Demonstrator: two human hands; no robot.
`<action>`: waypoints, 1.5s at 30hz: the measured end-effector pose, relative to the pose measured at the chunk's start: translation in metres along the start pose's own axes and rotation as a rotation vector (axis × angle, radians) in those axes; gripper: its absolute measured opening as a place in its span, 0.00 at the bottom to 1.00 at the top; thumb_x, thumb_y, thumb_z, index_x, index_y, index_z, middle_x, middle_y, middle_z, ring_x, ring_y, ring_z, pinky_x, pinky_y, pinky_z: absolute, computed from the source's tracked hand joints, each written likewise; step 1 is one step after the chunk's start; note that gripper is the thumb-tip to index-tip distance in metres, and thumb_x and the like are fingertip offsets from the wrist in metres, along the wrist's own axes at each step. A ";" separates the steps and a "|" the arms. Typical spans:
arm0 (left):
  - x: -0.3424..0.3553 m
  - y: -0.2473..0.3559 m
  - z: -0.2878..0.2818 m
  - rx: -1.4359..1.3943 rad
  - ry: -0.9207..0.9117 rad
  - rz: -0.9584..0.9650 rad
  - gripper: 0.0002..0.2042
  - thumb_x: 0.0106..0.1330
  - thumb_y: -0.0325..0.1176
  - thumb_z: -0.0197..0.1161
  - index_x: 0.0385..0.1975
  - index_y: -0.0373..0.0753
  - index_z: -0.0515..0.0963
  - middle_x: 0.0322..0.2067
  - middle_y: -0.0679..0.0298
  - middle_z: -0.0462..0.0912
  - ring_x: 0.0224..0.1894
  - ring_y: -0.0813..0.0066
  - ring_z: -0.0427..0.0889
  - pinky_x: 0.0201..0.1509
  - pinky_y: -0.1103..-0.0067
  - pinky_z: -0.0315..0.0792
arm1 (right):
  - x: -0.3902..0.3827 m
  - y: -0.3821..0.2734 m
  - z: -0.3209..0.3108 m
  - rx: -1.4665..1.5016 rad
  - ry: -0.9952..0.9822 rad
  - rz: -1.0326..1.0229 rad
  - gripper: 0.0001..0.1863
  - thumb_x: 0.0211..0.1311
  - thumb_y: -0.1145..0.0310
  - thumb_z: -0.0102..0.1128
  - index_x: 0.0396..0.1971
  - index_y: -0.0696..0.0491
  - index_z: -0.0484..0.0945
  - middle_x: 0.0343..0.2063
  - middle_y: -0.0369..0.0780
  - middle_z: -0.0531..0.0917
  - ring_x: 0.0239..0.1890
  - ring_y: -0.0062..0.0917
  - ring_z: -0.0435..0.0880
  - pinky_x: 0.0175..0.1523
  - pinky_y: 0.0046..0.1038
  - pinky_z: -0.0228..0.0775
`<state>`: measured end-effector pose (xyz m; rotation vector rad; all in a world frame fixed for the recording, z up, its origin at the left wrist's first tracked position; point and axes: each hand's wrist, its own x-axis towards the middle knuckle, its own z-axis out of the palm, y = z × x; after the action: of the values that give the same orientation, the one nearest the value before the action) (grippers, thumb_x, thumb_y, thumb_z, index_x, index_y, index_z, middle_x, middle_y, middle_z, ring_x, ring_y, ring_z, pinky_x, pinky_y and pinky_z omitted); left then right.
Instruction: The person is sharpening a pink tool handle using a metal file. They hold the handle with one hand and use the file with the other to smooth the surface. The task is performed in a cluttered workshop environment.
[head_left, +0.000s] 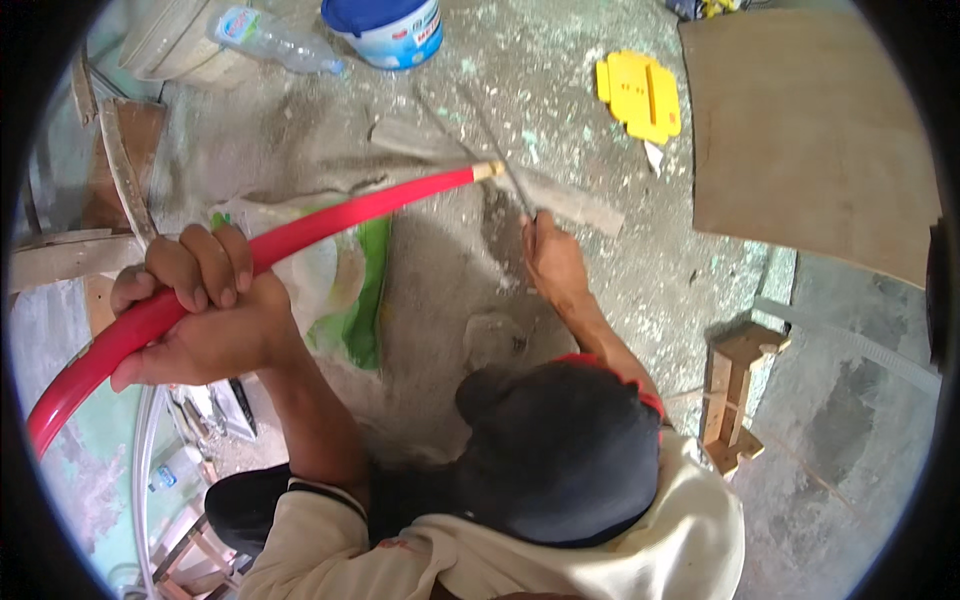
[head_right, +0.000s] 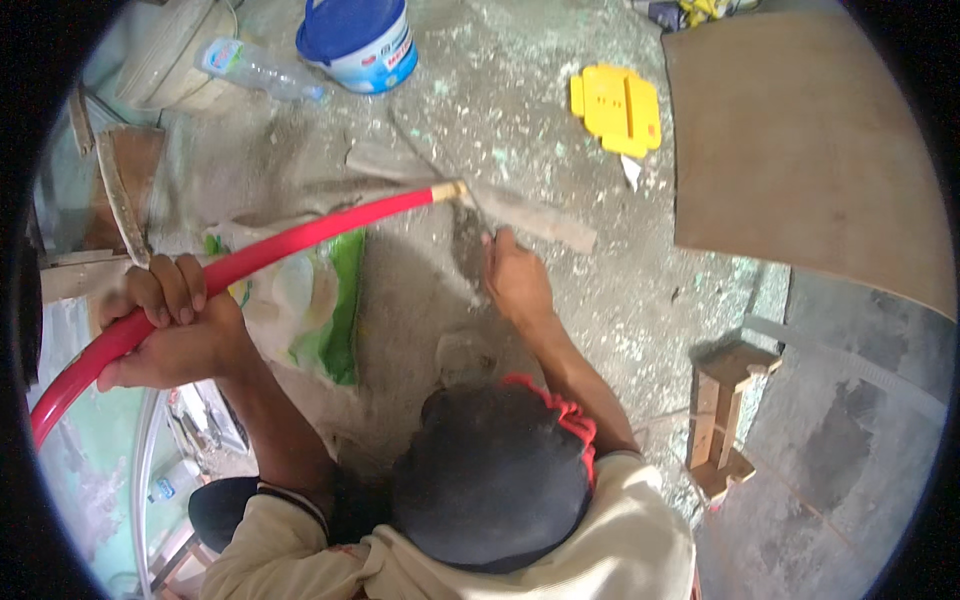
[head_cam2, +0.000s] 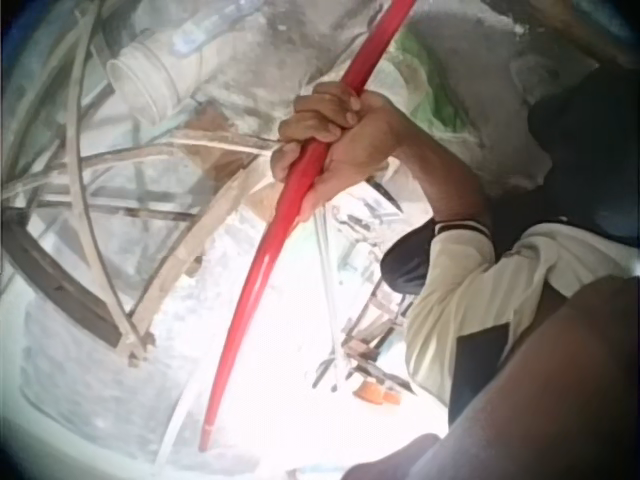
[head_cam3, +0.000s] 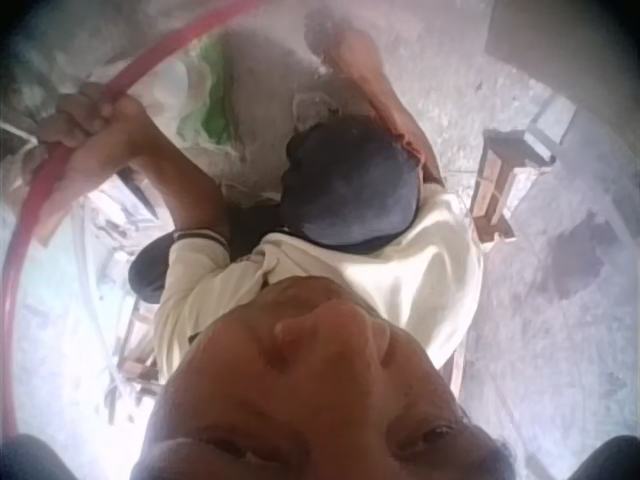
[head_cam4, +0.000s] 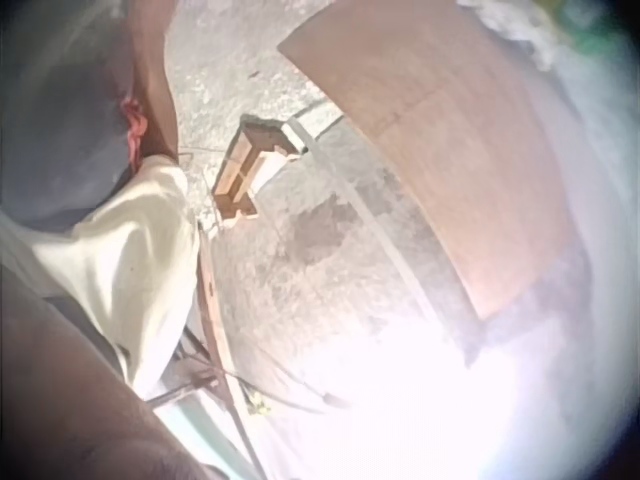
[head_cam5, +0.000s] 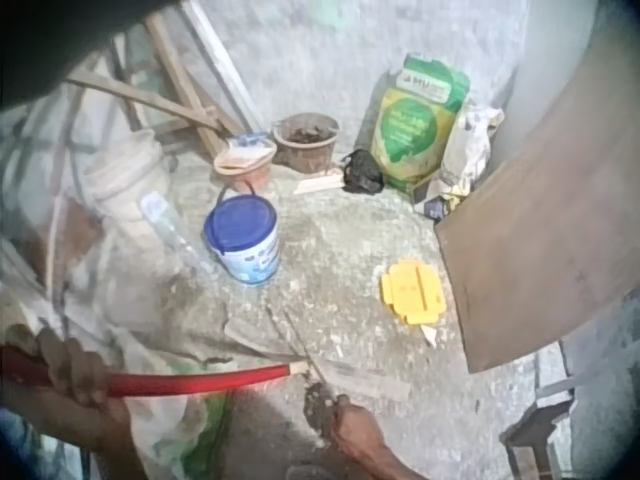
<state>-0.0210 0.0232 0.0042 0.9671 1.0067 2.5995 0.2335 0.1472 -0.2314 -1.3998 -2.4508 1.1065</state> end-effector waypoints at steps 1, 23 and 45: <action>-0.003 0.002 -0.004 0.013 0.014 -0.015 0.44 0.61 0.82 0.34 0.33 0.42 0.79 0.16 0.72 0.59 0.15 0.82 0.56 0.16 0.83 0.53 | -0.011 -0.019 -0.014 0.027 0.054 -0.002 0.17 0.78 0.58 0.49 0.40 0.60 0.69 0.23 0.59 0.81 0.26 0.59 0.82 0.31 0.54 0.73; 0.012 -0.009 0.010 0.090 0.098 0.030 0.40 0.64 0.80 0.38 0.33 0.45 0.80 0.15 0.71 0.60 0.13 0.81 0.56 0.15 0.83 0.51 | -0.010 -0.023 -0.016 0.089 0.153 -0.119 0.16 0.78 0.60 0.49 0.37 0.61 0.68 0.19 0.58 0.78 0.25 0.60 0.81 0.30 0.52 0.70; 0.004 0.001 0.000 -0.132 -0.255 -0.103 0.37 0.63 0.81 0.41 0.25 0.46 0.64 0.14 0.70 0.63 0.11 0.83 0.62 0.14 0.84 0.60 | 0.004 0.001 -0.009 -0.063 -0.037 0.053 0.19 0.78 0.55 0.47 0.40 0.59 0.71 0.22 0.58 0.81 0.27 0.60 0.82 0.33 0.55 0.72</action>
<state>-0.0245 0.0243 0.0068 1.1443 0.7887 2.3513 0.2354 0.1559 -0.2261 -1.4830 -2.5087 1.0849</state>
